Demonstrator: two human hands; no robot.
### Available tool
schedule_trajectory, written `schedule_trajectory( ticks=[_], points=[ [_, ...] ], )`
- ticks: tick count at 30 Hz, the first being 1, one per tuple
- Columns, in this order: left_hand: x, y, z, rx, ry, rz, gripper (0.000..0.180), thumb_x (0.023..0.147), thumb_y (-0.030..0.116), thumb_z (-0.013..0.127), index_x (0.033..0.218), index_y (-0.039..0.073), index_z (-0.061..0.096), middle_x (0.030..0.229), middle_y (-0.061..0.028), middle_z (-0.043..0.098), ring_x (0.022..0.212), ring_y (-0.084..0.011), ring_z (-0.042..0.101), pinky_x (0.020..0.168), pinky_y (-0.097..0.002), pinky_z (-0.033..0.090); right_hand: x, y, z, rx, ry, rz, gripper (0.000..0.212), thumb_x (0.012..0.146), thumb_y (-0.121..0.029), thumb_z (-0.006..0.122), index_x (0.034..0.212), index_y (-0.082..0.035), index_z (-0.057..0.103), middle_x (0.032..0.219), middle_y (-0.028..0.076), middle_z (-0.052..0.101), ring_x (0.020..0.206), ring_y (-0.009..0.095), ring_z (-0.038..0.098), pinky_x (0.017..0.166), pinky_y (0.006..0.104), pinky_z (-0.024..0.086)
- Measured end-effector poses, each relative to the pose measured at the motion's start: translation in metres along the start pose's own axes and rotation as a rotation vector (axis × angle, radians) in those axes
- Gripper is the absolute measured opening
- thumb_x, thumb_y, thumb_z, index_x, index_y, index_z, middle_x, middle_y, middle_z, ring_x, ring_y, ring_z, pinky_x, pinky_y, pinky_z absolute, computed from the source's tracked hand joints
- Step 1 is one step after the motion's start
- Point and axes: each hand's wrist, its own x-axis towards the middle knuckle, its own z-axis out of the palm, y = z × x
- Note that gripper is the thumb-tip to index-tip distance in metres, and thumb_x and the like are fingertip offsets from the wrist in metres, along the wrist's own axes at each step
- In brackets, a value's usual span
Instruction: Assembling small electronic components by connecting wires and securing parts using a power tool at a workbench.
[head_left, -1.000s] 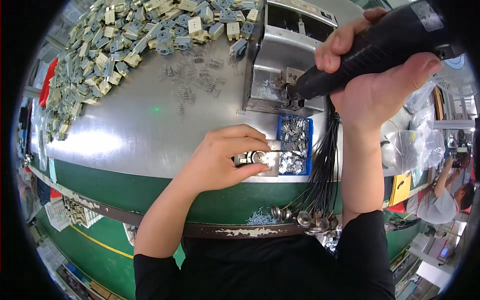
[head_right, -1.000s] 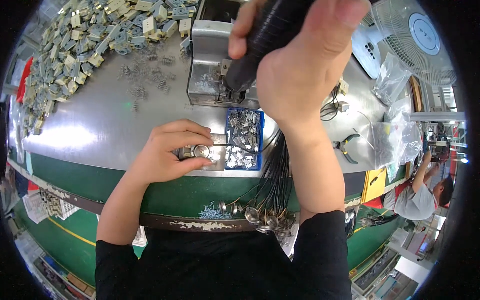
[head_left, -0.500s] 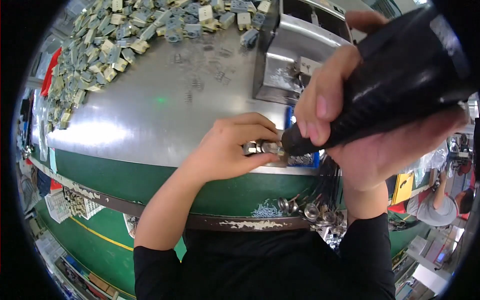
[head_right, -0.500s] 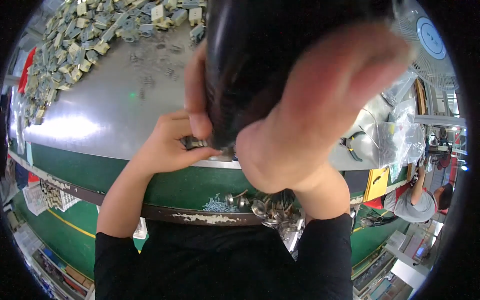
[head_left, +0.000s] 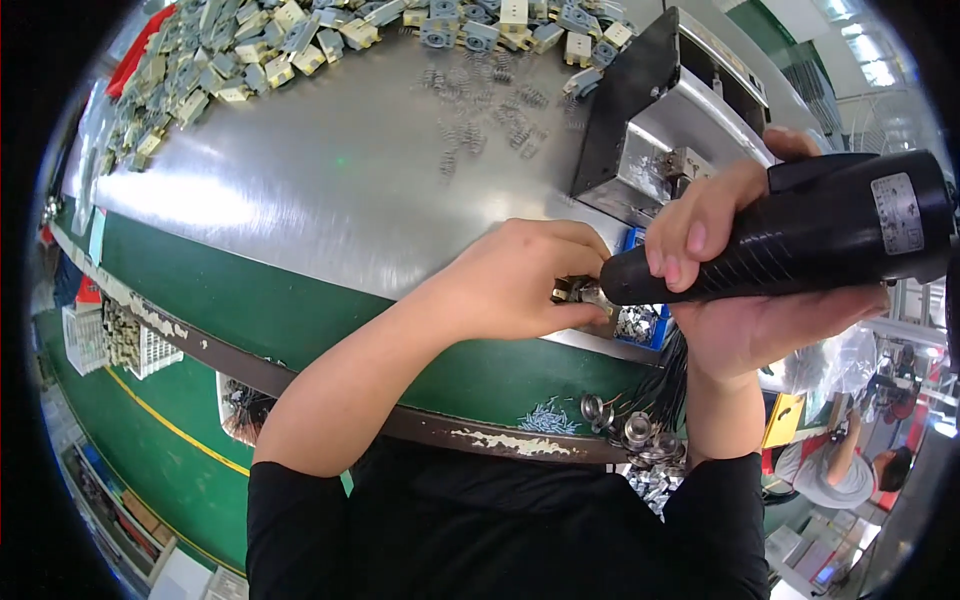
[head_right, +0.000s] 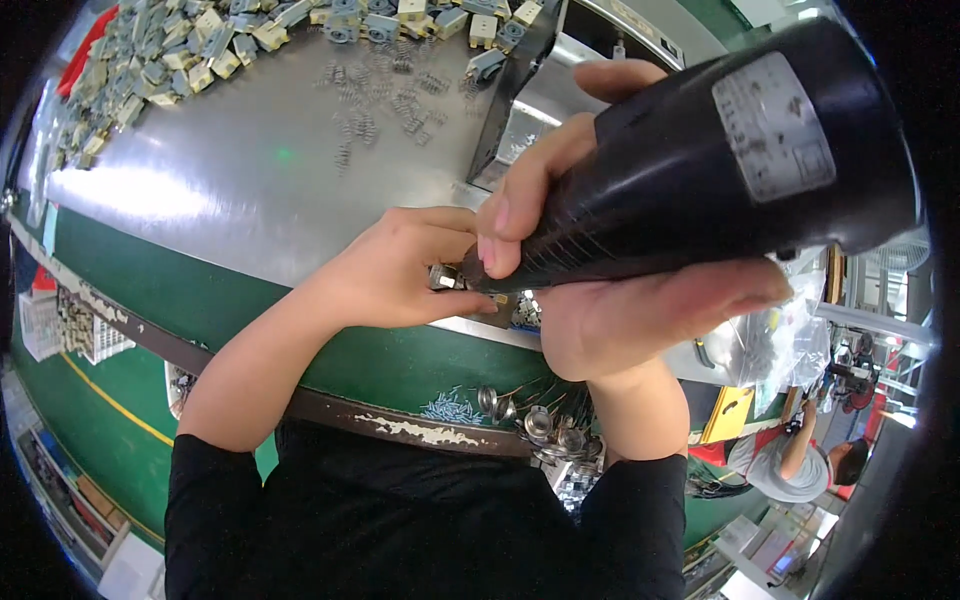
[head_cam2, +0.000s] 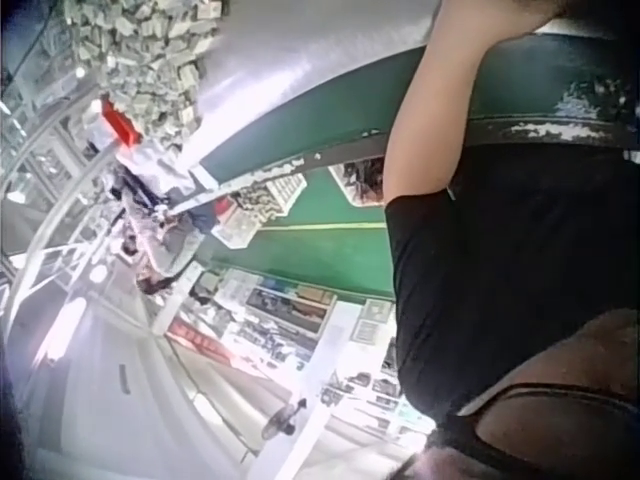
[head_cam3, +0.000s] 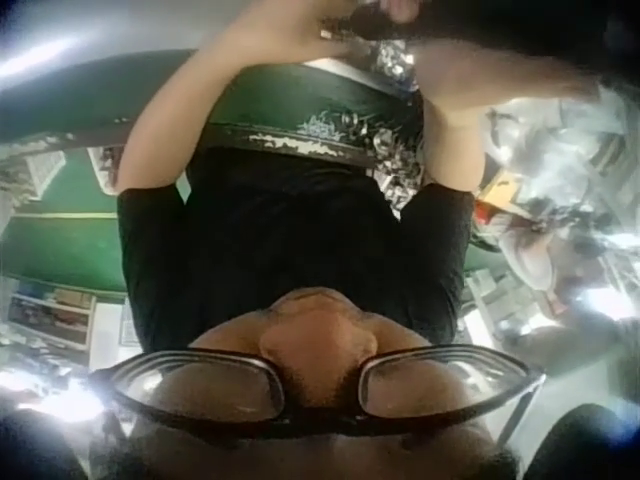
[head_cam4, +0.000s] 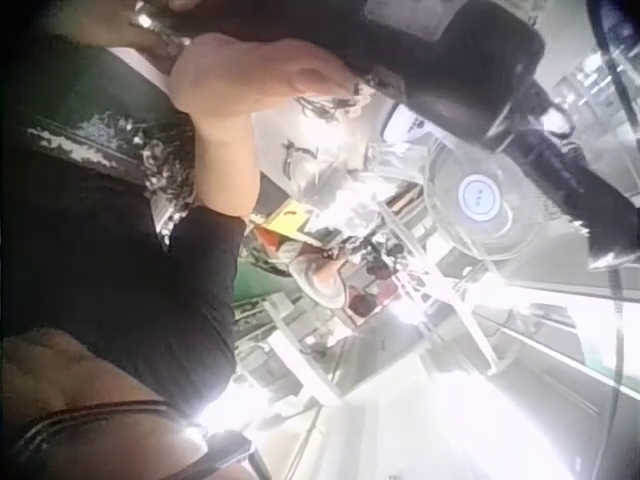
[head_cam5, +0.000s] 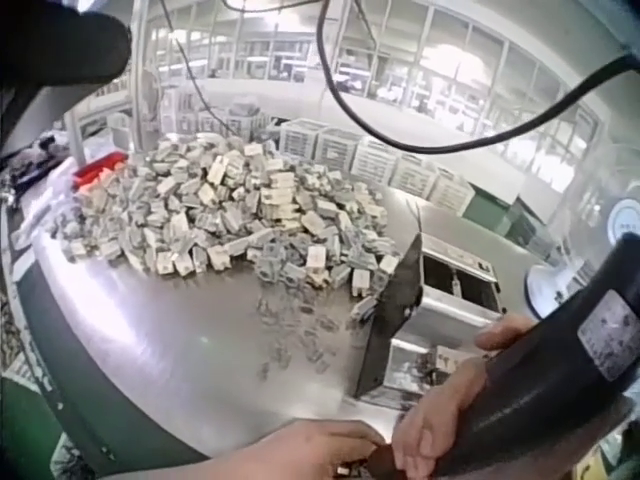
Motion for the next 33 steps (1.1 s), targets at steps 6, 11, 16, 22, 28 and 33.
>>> schedule_trajectory(
  ticks=[6,11,16,22,28,33],
  points=[
    [-0.002,-0.002,-0.001,0.005,-0.029,-0.028,0.033,0.078,0.024,0.083,0.103,0.004,0.075,0.104,-0.0087,0.072,0.093,-0.0317,0.071,0.081,-0.0406,0.056,-0.002,0.009,0.003,0.025,-0.047,-0.033,0.116,0.078,-0.096,0.045,0.147,-0.003,0.037,0.075,0.005,0.051,0.055,0.016,0.052,0.053,0.0324,0.047],
    [-0.002,-0.003,0.0,-0.026,-0.035,-0.032,0.034,0.077,0.025,0.084,0.101,0.004,0.074,0.1,-0.0093,0.071,0.09,-0.0326,0.071,0.079,-0.041,0.056,-0.006,0.015,0.005,0.172,-0.164,-0.126,0.111,0.077,-0.096,0.046,0.14,-0.005,0.041,0.074,0.005,0.052,0.054,0.015,0.052,0.053,0.0315,0.047],
    [-0.003,-0.008,0.001,-0.019,-0.031,0.0,0.034,0.076,0.026,0.085,0.097,0.003,0.072,0.096,-0.0102,0.07,0.088,-0.0337,0.07,0.077,-0.0422,0.055,-0.01,0.021,0.006,0.192,-0.216,-0.187,0.101,0.076,-0.094,0.051,0.125,-0.007,0.043,0.076,0.006,0.055,0.054,0.016,0.055,0.052,0.0327,0.048],
    [-0.004,-0.011,0.003,-0.011,-0.009,0.025,0.034,0.075,0.026,0.085,0.096,0.003,0.072,0.095,-0.0108,0.07,0.09,-0.0356,0.069,0.077,-0.0427,0.055,-0.009,0.024,0.003,0.156,-0.275,-0.22,0.1,0.076,-0.094,0.052,0.124,-0.007,0.042,0.074,0.007,0.055,0.053,0.017,0.055,0.052,0.0328,0.049],
    [-0.002,-0.009,0.005,-0.053,-0.016,0.017,0.034,0.075,0.024,0.086,0.096,0.002,0.072,0.095,-0.0113,0.07,0.089,-0.0355,0.069,0.077,-0.0423,0.055,-0.007,0.026,-0.001,0.167,-0.329,-0.227,0.1,0.076,-0.094,0.052,0.124,-0.006,0.042,0.074,0.007,0.056,0.054,0.017,0.055,0.052,0.0328,0.049],
    [-0.006,-0.01,0.004,-0.041,0.009,0.032,0.032,0.075,0.023,0.085,0.096,0.002,0.073,0.095,-0.0115,0.07,0.089,-0.0348,0.07,0.078,-0.0415,0.055,-0.016,0.026,0.009,0.271,-0.231,-0.189,0.106,0.078,-0.094,0.05,0.133,-0.003,0.042,0.072,0.008,0.056,0.053,0.018,0.055,0.052,0.0328,0.049]
  ],
)
